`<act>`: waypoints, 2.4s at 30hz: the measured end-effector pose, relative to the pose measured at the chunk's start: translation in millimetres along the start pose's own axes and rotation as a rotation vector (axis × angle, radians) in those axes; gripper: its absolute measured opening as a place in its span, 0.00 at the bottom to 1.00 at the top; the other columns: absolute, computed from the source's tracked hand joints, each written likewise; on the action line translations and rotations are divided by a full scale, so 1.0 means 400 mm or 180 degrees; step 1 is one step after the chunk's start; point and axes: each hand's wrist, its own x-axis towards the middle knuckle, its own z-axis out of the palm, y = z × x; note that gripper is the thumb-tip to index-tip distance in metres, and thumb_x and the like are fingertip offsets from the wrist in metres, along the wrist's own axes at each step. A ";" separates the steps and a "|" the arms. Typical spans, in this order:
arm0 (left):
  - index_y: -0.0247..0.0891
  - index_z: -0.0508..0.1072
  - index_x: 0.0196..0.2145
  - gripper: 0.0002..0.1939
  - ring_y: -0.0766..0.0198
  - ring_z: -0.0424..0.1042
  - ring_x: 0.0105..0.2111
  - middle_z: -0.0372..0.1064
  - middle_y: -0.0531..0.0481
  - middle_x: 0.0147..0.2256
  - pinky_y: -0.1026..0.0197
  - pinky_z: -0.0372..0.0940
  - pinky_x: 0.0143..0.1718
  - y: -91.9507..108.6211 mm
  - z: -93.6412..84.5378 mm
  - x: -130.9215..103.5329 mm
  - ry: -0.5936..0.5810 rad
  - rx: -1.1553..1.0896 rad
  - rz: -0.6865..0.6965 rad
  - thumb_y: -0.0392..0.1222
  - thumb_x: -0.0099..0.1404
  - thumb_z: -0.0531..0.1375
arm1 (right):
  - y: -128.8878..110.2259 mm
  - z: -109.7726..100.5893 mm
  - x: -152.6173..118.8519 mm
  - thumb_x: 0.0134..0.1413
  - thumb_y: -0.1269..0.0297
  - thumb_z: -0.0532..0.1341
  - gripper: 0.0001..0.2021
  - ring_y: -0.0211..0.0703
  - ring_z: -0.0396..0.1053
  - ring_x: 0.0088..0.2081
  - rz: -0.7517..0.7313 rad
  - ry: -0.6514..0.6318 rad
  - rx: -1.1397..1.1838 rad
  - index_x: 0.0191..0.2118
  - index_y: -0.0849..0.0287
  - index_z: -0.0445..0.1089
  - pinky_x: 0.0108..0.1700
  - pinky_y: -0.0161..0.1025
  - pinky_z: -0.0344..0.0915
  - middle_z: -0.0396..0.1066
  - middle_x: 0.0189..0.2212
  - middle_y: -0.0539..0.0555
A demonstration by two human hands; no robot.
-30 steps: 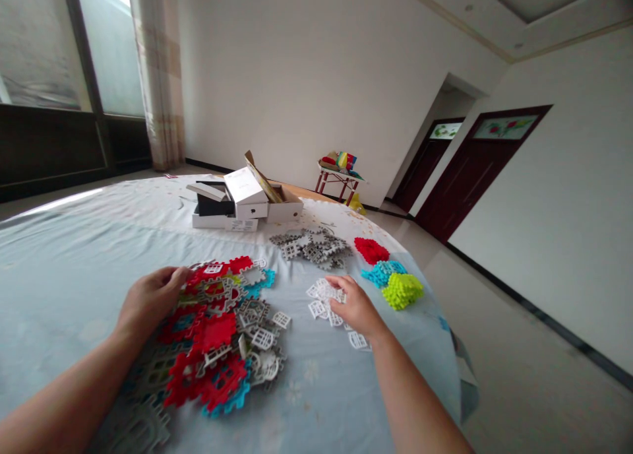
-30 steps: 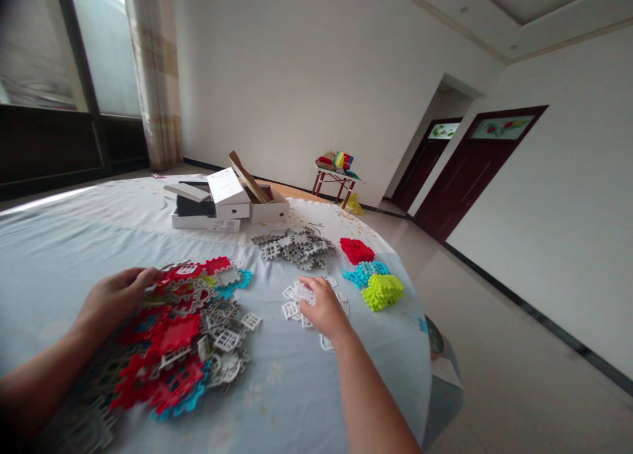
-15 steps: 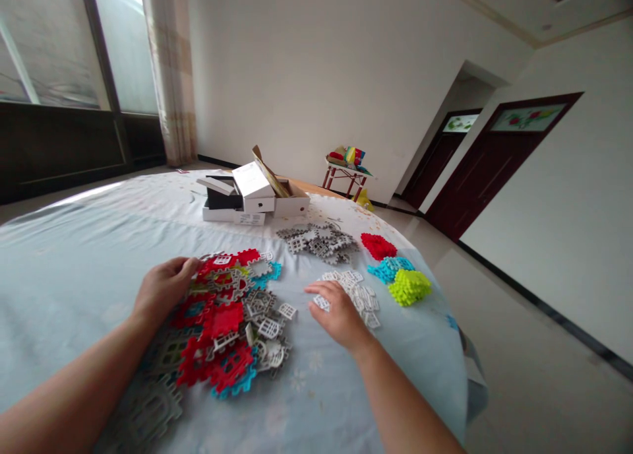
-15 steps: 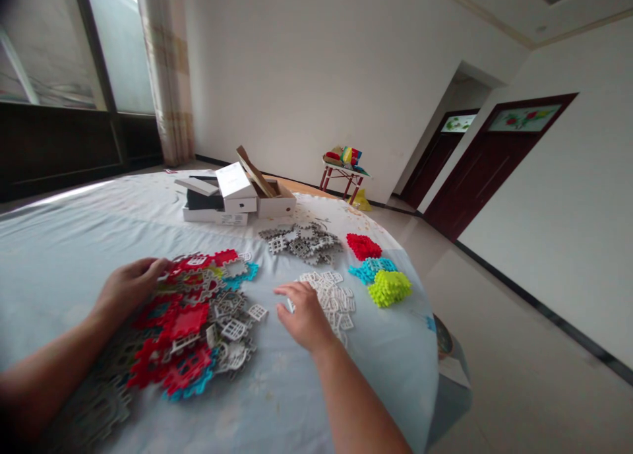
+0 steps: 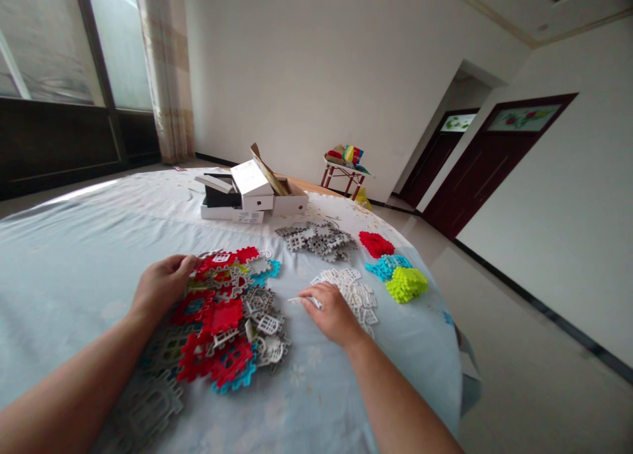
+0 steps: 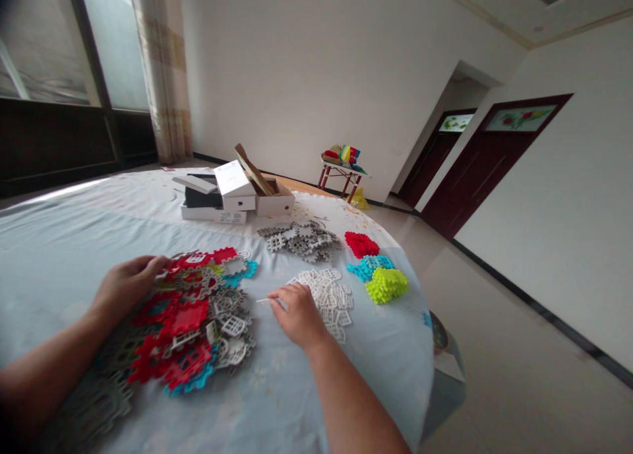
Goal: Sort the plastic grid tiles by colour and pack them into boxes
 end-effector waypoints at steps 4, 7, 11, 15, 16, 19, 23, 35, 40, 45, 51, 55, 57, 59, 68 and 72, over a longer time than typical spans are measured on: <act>0.39 0.75 0.34 0.23 0.60 0.69 0.32 0.72 0.50 0.30 0.65 0.57 0.28 -0.002 0.003 0.004 -0.0003 0.0016 -0.0011 0.56 0.54 0.49 | 0.054 -0.086 -0.012 0.53 0.67 0.56 0.09 0.42 0.69 0.39 0.0381 0.0394 0.0066 0.38 0.58 0.72 0.45 0.40 0.63 0.74 0.34 0.54; 0.38 0.75 0.35 0.23 0.60 0.69 0.32 0.72 0.49 0.30 0.65 0.57 0.28 -0.001 0.005 0.006 -0.0008 -0.0012 0.0004 0.56 0.55 0.49 | 0.116 -0.135 -0.031 0.53 0.64 0.55 0.11 0.43 0.70 0.39 0.0740 0.0511 0.0146 0.40 0.58 0.71 0.45 0.41 0.65 0.73 0.37 0.55; 0.39 0.75 0.34 0.23 0.60 0.69 0.31 0.72 0.50 0.29 0.65 0.57 0.28 0.003 0.001 0.002 0.0018 0.0043 0.0025 0.56 0.55 0.49 | 0.180 -0.154 -0.047 0.52 0.63 0.55 0.14 0.44 0.70 0.40 0.1020 0.0931 0.0018 0.43 0.61 0.70 0.46 0.43 0.65 0.73 0.38 0.58; 0.39 0.75 0.34 0.22 0.61 0.69 0.30 0.71 0.50 0.26 0.65 0.56 0.27 0.008 -0.005 -0.001 0.0004 0.0099 0.0005 0.55 0.55 0.49 | 0.166 -0.132 -0.040 0.52 0.64 0.54 0.13 0.44 0.69 0.40 0.0924 0.1106 -0.0014 0.41 0.61 0.70 0.46 0.43 0.65 0.73 0.38 0.58; 0.39 0.75 0.33 0.22 0.61 0.68 0.29 0.71 0.50 0.26 0.65 0.56 0.27 0.009 -0.005 -0.001 0.0004 0.0099 0.0005 0.55 0.55 0.49 | 0.149 -0.122 -0.036 0.52 0.65 0.54 0.12 0.44 0.69 0.40 0.0832 0.1080 -0.0006 0.41 0.60 0.70 0.46 0.43 0.65 0.72 0.37 0.57; 0.38 0.75 0.33 0.21 0.61 0.68 0.29 0.72 0.50 0.27 0.66 0.56 0.26 0.013 -0.006 -0.004 0.0011 0.0036 0.0027 0.54 0.54 0.49 | 0.079 -0.084 -0.022 0.52 0.68 0.55 0.10 0.43 0.68 0.40 0.0441 0.0820 0.0062 0.39 0.59 0.70 0.46 0.42 0.64 0.72 0.36 0.56; 0.36 0.75 0.32 0.22 0.62 0.68 0.27 0.71 0.50 0.25 0.66 0.56 0.25 0.021 -0.008 -0.012 0.0019 -0.0048 0.0044 0.54 0.54 0.50 | -0.019 -0.027 -0.013 0.52 0.69 0.57 0.09 0.41 0.67 0.40 0.0050 0.0261 0.0244 0.39 0.57 0.71 0.46 0.40 0.62 0.72 0.35 0.53; 0.36 0.75 0.33 0.21 0.63 0.67 0.27 0.71 0.51 0.24 0.66 0.56 0.26 0.016 -0.003 -0.008 0.0011 -0.0072 0.0082 0.53 0.55 0.50 | -0.089 0.064 -0.018 0.48 0.61 0.63 0.12 0.42 0.65 0.41 -0.0269 -0.0616 0.0220 0.40 0.56 0.71 0.45 0.40 0.57 0.72 0.37 0.53; 0.36 0.75 0.33 0.22 0.61 0.68 0.28 0.71 0.50 0.25 0.66 0.56 0.27 0.007 -0.002 -0.001 0.0018 -0.0034 0.0098 0.54 0.55 0.49 | -0.096 0.056 -0.024 0.49 0.68 0.60 0.09 0.41 0.66 0.41 -0.0313 -0.0611 0.0282 0.38 0.56 0.71 0.46 0.39 0.57 0.72 0.37 0.51; 0.37 0.75 0.33 0.22 0.60 0.69 0.29 0.72 0.49 0.26 0.65 0.57 0.27 0.003 -0.002 0.000 0.0042 -0.0013 0.0096 0.55 0.55 0.49 | -0.085 0.018 -0.013 0.52 0.71 0.57 0.08 0.38 0.67 0.40 -0.0292 -0.0312 0.0409 0.36 0.56 0.71 0.47 0.38 0.58 0.73 0.35 0.50; 0.38 0.75 0.32 0.21 0.58 0.70 0.31 0.73 0.49 0.28 0.65 0.58 0.27 0.005 -0.005 0.002 0.0057 -0.0021 0.0087 0.54 0.54 0.50 | 0.020 -0.081 -0.010 0.52 0.69 0.55 0.09 0.42 0.68 0.39 0.0170 0.0495 0.0144 0.37 0.58 0.72 0.44 0.40 0.63 0.73 0.34 0.54; 0.38 0.75 0.33 0.22 0.58 0.70 0.29 0.74 0.49 0.28 0.64 0.58 0.26 0.004 -0.005 0.003 0.0074 -0.0097 0.0032 0.55 0.54 0.50 | 0.106 -0.121 -0.026 0.51 0.69 0.54 0.12 0.44 0.68 0.40 0.0534 0.0895 -0.0099 0.40 0.59 0.71 0.46 0.44 0.63 0.73 0.36 0.56; 0.38 0.75 0.33 0.21 0.58 0.70 0.31 0.74 0.48 0.29 0.64 0.59 0.28 0.003 -0.007 0.005 0.0087 -0.0156 0.0033 0.54 0.53 0.50 | 0.131 -0.126 -0.032 0.51 0.69 0.53 0.13 0.45 0.68 0.41 0.0672 0.1036 -0.0164 0.43 0.60 0.69 0.47 0.45 0.63 0.73 0.37 0.57; 0.37 0.75 0.32 0.20 0.58 0.70 0.32 0.74 0.48 0.29 0.64 0.59 0.30 0.002 -0.009 0.008 0.0086 -0.0236 0.0048 0.53 0.53 0.51 | 0.136 -0.122 -0.033 0.51 0.69 0.53 0.14 0.45 0.68 0.41 0.0695 0.1092 -0.0190 0.43 0.61 0.69 0.47 0.46 0.63 0.72 0.37 0.57; 0.31 0.75 0.35 0.21 0.62 0.71 0.30 0.74 0.43 0.30 0.65 0.61 0.32 -0.015 -0.038 0.012 0.0426 -0.0750 -0.0094 0.50 0.53 0.52 | -0.019 -0.038 -0.012 0.52 0.71 0.55 0.12 0.45 0.65 0.43 -0.0235 0.0474 0.0124 0.42 0.56 0.69 0.49 0.46 0.60 0.71 0.38 0.55; 0.29 0.74 0.35 0.23 0.61 0.72 0.30 0.74 0.41 0.34 0.65 0.63 0.29 -0.040 -0.053 0.026 0.0688 -0.0910 -0.0175 0.49 0.53 0.49 | -0.138 0.007 0.000 0.53 0.70 0.55 0.12 0.45 0.63 0.46 -0.0762 -0.0011 0.0293 0.43 0.55 0.68 0.50 0.46 0.58 0.70 0.40 0.54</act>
